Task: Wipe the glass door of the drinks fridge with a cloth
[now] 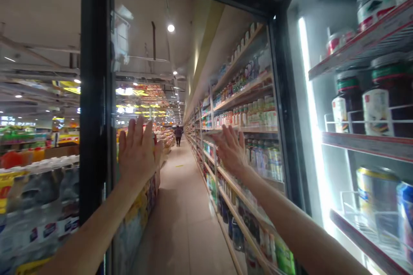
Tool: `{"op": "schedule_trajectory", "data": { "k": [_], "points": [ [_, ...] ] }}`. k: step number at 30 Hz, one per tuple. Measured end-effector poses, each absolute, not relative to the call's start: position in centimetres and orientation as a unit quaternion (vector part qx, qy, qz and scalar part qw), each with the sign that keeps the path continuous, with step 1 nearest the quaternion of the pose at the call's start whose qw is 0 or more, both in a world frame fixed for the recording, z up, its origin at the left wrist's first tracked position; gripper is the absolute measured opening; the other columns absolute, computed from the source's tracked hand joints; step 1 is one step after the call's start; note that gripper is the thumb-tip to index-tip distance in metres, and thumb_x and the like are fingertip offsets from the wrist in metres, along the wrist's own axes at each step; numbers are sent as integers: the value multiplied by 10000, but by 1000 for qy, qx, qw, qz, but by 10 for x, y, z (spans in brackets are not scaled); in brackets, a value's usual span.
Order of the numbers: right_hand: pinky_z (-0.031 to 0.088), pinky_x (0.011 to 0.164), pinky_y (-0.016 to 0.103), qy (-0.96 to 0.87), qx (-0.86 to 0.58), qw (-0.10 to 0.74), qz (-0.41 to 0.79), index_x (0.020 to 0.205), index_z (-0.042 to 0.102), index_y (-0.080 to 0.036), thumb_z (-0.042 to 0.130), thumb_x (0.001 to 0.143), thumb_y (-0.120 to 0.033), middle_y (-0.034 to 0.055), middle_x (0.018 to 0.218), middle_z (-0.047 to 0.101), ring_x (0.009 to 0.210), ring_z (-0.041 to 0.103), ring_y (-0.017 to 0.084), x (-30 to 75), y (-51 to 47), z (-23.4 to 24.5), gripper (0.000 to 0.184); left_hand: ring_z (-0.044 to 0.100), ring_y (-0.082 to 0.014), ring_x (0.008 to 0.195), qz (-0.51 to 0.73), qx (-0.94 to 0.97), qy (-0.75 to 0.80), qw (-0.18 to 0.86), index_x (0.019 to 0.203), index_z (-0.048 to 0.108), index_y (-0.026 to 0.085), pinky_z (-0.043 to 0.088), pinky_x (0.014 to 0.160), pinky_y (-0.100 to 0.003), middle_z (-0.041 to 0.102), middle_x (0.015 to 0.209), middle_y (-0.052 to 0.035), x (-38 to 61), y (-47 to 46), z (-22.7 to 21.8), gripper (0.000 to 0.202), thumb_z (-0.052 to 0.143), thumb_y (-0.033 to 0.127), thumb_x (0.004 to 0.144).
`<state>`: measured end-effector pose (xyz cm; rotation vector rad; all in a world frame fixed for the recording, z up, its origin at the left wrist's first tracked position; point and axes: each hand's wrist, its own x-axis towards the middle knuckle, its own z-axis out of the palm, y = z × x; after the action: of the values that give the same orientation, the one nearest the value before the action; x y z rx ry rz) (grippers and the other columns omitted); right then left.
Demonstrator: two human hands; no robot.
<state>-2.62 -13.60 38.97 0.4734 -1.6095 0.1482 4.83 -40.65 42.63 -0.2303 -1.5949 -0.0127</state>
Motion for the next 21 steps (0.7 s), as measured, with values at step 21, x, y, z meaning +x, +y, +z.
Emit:
{"op": "schedule_trajectory", "data": {
  "k": [21],
  "points": [
    [213, 1083, 580, -705, 57, 680, 195, 1419, 310, -156, 313, 905, -317, 166, 1501, 248, 1412, 138, 300, -24, -120, 363, 539, 131, -289, 1410, -10, -114, -714, 691, 1434, 259, 176, 113, 1137, -517, 213, 1518, -119, 52, -403, 406, 589, 377, 359, 887]
  ]
}}
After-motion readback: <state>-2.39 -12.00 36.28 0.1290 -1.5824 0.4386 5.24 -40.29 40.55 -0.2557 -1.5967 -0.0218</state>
